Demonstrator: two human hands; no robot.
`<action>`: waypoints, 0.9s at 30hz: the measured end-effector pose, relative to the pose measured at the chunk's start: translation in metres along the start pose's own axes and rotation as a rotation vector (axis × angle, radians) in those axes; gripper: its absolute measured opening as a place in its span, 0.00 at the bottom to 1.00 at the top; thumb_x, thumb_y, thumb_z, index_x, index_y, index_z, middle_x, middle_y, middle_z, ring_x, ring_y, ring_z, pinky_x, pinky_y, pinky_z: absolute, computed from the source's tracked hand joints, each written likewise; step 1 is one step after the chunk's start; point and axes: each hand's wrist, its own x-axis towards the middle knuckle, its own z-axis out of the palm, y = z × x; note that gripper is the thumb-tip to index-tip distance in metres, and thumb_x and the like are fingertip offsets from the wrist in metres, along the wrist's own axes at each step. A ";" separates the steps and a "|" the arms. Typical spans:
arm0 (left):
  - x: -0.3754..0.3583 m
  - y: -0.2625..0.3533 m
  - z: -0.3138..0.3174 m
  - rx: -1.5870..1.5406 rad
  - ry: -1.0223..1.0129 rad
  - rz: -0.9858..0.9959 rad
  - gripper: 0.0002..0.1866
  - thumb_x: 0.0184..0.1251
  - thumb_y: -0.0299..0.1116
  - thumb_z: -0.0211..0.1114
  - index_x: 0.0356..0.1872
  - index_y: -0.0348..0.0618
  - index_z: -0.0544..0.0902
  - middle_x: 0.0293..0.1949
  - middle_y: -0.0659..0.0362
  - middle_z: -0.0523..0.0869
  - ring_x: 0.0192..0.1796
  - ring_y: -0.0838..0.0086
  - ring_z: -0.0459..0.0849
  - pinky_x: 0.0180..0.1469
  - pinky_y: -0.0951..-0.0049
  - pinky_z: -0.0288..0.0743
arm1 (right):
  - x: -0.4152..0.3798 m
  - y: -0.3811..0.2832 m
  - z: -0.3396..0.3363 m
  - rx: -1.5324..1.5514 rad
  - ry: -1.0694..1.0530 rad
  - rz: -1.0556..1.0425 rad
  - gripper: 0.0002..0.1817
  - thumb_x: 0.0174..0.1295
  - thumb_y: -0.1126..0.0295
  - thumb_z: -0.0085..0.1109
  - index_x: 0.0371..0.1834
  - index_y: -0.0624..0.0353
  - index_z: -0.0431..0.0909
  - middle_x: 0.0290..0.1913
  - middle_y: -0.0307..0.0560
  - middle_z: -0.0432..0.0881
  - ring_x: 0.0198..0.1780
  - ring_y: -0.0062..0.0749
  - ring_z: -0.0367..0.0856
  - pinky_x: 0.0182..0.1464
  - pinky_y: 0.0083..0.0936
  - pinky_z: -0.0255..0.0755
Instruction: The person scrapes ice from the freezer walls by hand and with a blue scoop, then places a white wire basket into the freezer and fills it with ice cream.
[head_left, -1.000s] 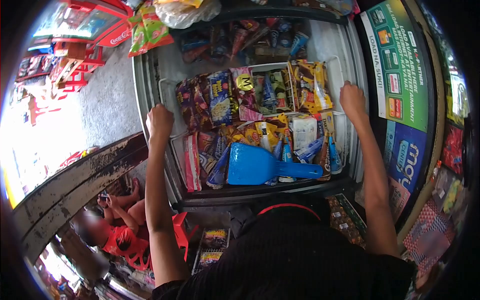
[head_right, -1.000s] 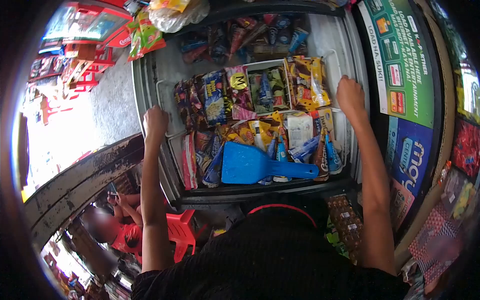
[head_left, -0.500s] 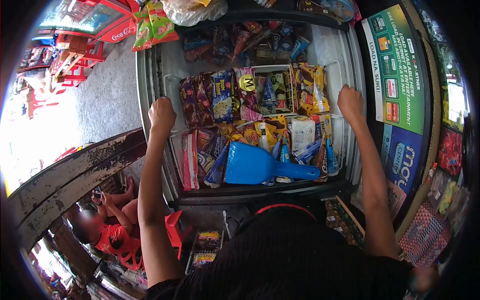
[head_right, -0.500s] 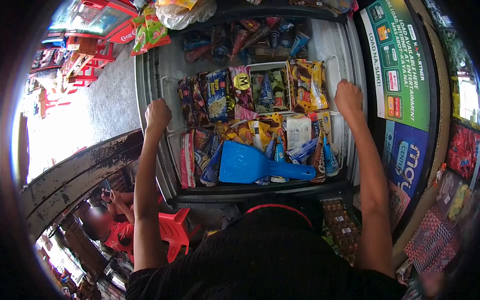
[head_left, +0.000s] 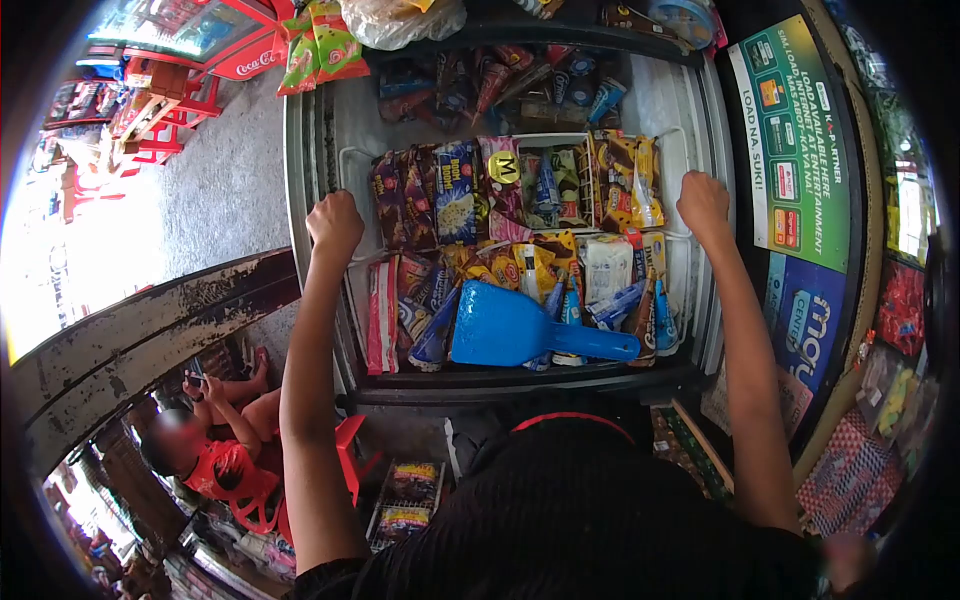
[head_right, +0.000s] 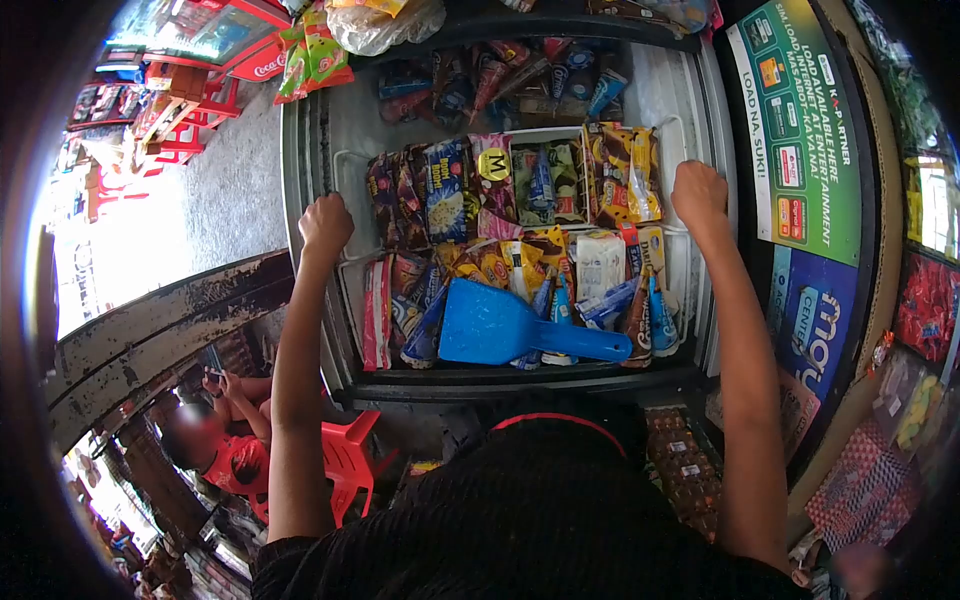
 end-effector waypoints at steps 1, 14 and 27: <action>0.001 0.001 0.000 0.000 0.010 -0.003 0.06 0.50 0.25 0.58 0.29 0.39 0.81 0.34 0.48 0.84 0.40 0.55 0.84 0.39 0.61 0.79 | 0.002 -0.001 0.001 -0.008 -0.003 0.004 0.08 0.48 0.79 0.50 0.28 0.68 0.79 0.32 0.61 0.80 0.36 0.53 0.81 0.39 0.40 0.76; -0.010 -0.006 0.026 0.136 0.083 0.048 0.11 0.56 0.25 0.58 0.40 0.38 0.72 0.34 0.53 0.83 0.35 0.61 0.85 0.30 0.64 0.80 | -0.002 -0.002 0.015 -0.043 0.005 0.022 0.08 0.55 0.73 0.51 0.27 0.64 0.80 0.33 0.59 0.81 0.37 0.50 0.81 0.38 0.40 0.75; -0.023 -0.005 0.029 0.115 0.289 0.096 0.18 0.57 0.26 0.56 0.49 0.37 0.67 0.43 0.54 0.75 0.31 0.65 0.85 0.28 0.67 0.80 | -0.029 -0.025 0.039 -0.102 -0.131 0.005 0.09 0.53 0.74 0.49 0.32 0.61 0.80 0.36 0.57 0.81 0.39 0.50 0.81 0.38 0.43 0.75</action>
